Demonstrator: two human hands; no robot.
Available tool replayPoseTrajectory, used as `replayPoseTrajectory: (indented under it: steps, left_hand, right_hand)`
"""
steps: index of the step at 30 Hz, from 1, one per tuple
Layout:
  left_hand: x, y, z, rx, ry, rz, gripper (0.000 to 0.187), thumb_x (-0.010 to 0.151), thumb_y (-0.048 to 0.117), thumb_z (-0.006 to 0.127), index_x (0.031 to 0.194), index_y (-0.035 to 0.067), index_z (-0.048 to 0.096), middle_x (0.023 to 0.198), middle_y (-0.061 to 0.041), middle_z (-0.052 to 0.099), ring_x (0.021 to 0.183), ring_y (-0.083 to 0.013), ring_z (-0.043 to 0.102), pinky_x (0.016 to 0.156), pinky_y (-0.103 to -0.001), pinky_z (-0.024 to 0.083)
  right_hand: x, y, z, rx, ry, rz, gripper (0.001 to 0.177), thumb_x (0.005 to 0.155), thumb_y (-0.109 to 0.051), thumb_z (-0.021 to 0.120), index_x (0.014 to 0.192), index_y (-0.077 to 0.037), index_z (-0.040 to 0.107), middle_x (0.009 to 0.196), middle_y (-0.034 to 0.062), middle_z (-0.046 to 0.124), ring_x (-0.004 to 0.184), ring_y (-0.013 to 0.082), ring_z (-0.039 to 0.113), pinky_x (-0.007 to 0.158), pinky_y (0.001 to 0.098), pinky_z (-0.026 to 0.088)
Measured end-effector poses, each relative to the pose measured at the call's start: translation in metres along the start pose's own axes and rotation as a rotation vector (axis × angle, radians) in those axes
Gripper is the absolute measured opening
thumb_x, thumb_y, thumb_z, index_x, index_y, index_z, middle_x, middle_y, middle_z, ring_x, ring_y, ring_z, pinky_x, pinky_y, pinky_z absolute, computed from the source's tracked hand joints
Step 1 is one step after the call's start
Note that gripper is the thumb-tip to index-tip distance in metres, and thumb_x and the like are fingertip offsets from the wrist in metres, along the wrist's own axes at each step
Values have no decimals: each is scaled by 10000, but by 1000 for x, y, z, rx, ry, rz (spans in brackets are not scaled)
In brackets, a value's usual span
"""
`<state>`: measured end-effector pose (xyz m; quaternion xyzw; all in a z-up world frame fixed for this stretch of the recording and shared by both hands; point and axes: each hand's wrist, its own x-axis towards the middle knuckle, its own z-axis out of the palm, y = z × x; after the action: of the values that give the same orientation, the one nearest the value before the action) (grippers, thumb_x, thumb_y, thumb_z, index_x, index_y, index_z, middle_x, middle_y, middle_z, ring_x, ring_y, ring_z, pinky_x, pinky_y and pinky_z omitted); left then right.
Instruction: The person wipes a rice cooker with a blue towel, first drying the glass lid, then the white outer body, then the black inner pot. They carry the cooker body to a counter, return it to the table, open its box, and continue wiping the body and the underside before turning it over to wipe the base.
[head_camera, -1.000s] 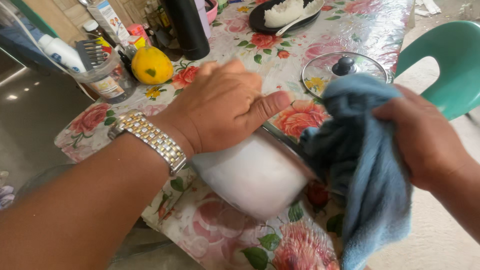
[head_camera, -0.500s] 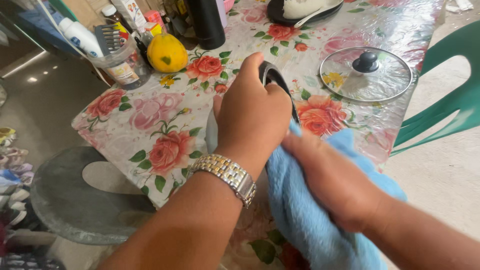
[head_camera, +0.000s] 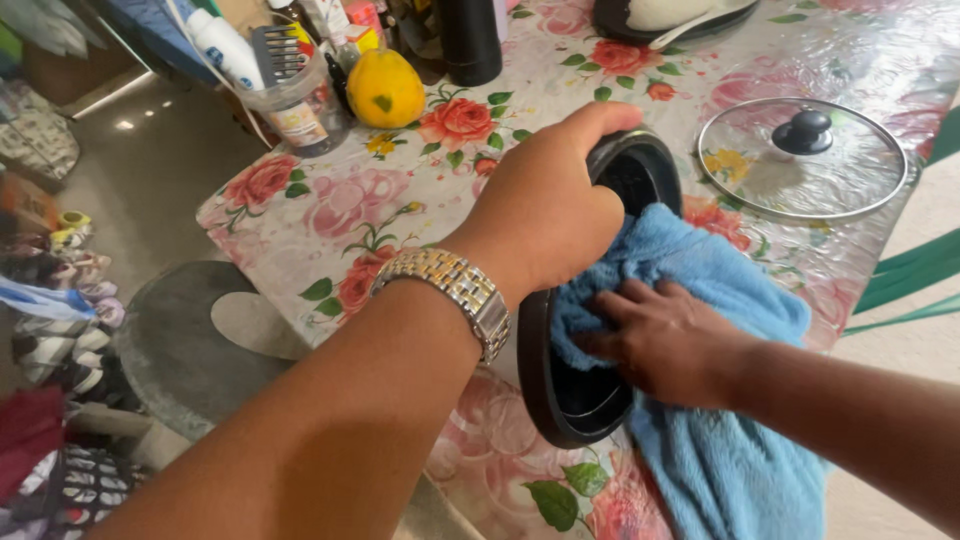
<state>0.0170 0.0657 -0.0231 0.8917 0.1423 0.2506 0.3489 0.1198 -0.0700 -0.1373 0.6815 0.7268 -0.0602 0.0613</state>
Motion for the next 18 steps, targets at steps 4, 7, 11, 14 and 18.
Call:
replayPoseTrajectory:
  steps: [4,7,11,14,18]
  left_hand:
    - [5,-3,-5,-109,-94,-113,628,739,6,534,1339,162,635,1190,-140,741,1070,-273,746,909,-341,570]
    - [8,-8,-2,-130,-100,10,587,754,25,598,1331,129,632,1237,-118,743,1138,-242,722,972,-320,549]
    - [6,-8,-4,-134,-89,29,590,761,22,586,1339,129,639,1259,-116,741,1159,-235,717,992,-317,540]
    - [-2,-3,-5,-170,-51,24,581,763,26,573,1332,126,637,1252,-110,744,1139,-229,730,988,-314,549]
    - [-11,7,-7,-163,22,-79,551,760,47,579,1295,153,657,1124,-110,772,991,-222,749,896,-326,566]
  right_hand:
    - [6,17,-26,-134,472,-229,588,699,-170,627,1276,-258,697,1286,124,581,1201,353,501,736,463,436]
    - [10,29,-46,-290,426,-159,466,800,-243,612,1257,-286,691,1213,48,592,1150,288,494,894,472,414]
    - [23,18,-50,-351,373,-6,379,800,-389,637,1122,-193,684,1211,81,600,1264,330,476,1004,496,377]
    - [19,-6,-22,-102,358,142,593,734,-444,676,1227,-115,651,1202,139,605,1158,341,534,913,470,401]
    - [20,-24,8,267,267,302,636,736,-411,704,1273,-83,608,1167,192,622,1020,393,620,878,496,469]
